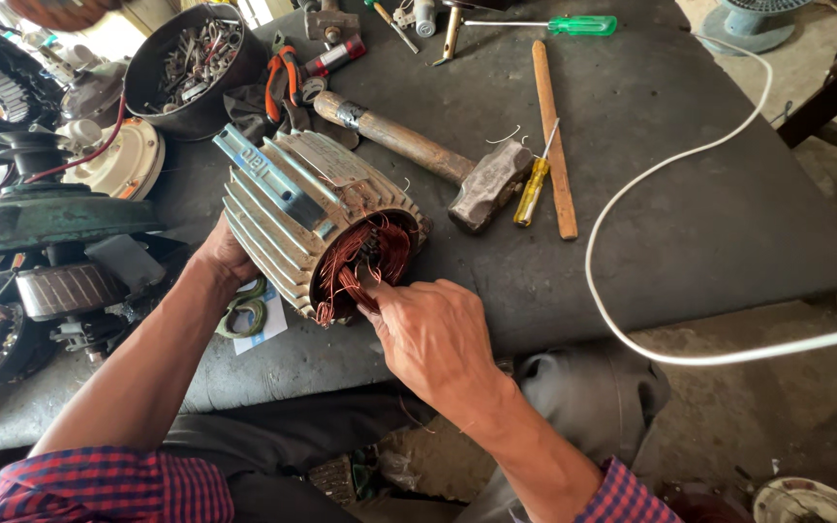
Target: The person holds a disassembled electric motor housing and uses a screwdriver to adjust and inspect the copper windings inside. They rotate the housing to access different sections and continue manipulating the internal components throughout the clip.
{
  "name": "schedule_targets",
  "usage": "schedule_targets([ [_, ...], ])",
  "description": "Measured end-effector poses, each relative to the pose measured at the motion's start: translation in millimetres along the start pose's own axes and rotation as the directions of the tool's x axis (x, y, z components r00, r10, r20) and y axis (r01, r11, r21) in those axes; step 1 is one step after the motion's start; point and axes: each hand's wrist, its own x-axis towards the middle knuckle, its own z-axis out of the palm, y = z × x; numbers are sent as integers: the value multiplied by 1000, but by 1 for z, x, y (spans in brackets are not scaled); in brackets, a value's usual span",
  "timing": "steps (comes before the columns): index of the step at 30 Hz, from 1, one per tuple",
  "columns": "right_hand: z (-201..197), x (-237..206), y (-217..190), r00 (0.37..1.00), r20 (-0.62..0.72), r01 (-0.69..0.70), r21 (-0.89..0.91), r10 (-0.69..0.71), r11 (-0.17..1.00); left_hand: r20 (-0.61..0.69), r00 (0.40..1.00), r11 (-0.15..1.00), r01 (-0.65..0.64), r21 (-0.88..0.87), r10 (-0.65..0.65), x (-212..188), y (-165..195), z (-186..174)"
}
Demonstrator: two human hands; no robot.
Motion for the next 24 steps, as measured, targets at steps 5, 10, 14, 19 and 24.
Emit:
schedule_targets([
  [5, -4, 0, -4, 1000, 3, -6, -26, 6, 1000, 49, 998, 998, -48, 28, 46, -4, 1, 8],
  [10, -3, 0, -5, 999, 20, -38, -46, 39, 998, 46, 997, 998, -56, 33, 54, -5, 2, 13],
  [14, 0, 0, -5, 998, -61, 3, -45, -6, 999, 17, 999, 999, -33, 28, 33, -5, 2, 13],
  [19, 2, -2, -8, 997, -73, 20, 9, -19, 1000, 48, 997, 997, -60, 39, 58, -6, 4, 22],
  [24, 1, -3, -10, 999, -51, 0, -11, 0, 1000, -16, 1000, 998, -13, 57, 14, -6, 7, 31],
])
